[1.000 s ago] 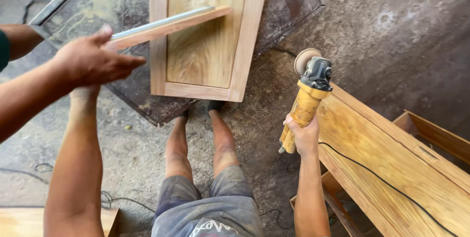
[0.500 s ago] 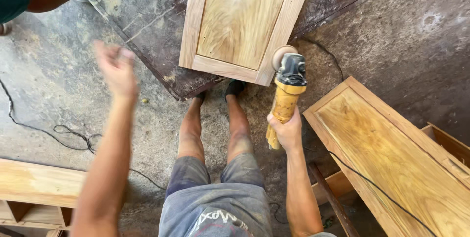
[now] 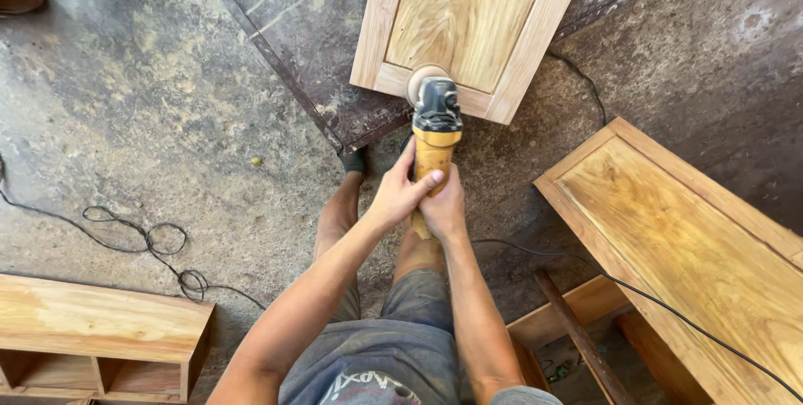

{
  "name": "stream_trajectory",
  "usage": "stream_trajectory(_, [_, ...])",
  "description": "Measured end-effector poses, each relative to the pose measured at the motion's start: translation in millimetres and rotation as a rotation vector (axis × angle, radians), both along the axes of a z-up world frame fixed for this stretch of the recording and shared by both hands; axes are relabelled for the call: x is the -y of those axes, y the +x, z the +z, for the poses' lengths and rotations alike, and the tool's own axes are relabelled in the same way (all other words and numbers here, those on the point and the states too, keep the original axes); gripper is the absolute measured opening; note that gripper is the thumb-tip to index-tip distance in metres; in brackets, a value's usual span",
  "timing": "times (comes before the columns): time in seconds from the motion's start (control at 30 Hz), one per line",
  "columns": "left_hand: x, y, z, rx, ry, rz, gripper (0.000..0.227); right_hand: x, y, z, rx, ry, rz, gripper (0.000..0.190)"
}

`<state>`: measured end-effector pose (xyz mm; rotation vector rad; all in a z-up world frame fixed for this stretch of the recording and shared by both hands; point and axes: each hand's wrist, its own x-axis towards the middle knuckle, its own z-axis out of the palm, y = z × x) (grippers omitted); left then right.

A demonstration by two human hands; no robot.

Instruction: The person uses a handheld electric sander to smooth the surface of a wooden cabinet door. They move the sander across the flat panel and along the frame edges, repositioning the door as needed to reach different areas.

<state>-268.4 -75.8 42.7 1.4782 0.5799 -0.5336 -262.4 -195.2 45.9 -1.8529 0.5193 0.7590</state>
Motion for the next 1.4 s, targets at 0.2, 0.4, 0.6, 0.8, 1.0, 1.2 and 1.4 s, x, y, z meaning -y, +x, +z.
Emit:
stream_trajectory(0.2, [-31.8, -16.4, -9.6, -0.007, 0.03, 0.105, 0.098, -45.1, -9.2, -8.4, 0.055, 0.067, 0.014, 0.062])
stream_trajectory(0.4, [-26.2, -22.5, -9.7, 0.066, -0.172, 0.263, 0.096, -45.6, -15.3, -10.3, -0.059, 0.01, 0.088, 0.063])
stream_trajectory(0.6, [6.8, -19.2, -5.9, -0.02, 0.087, -0.038, 0.094, -11.1, -39.5, -23.7, 0.092, -0.049, -0.075, 0.058])
stream_trajectory(0.8, [17.9, -13.9, -5.6, 0.008, 0.03, -0.023, 0.094, -2.1, -32.2, -18.3, 0.021, -0.027, -0.135, 0.052])
stream_trajectory(1.0, [-10.0, -30.6, -12.4, 0.035, -0.068, 0.189, 0.089, -29.6, -14.8, -4.2, 0.057, 0.015, 0.066, 0.06])
stream_trajectory(1.2, [25.7, -26.8, -15.7, 0.076, -0.069, 0.073, 0.087, 4.2, -28.1, -10.4, -0.092, -0.069, -0.059, 0.063])
stream_trajectory(1.4, [10.4, -0.2, -0.7, -0.21, 0.264, -0.357, 0.068, 7.2, -29.8, -16.9, -0.003, -0.056, -0.174, 0.056])
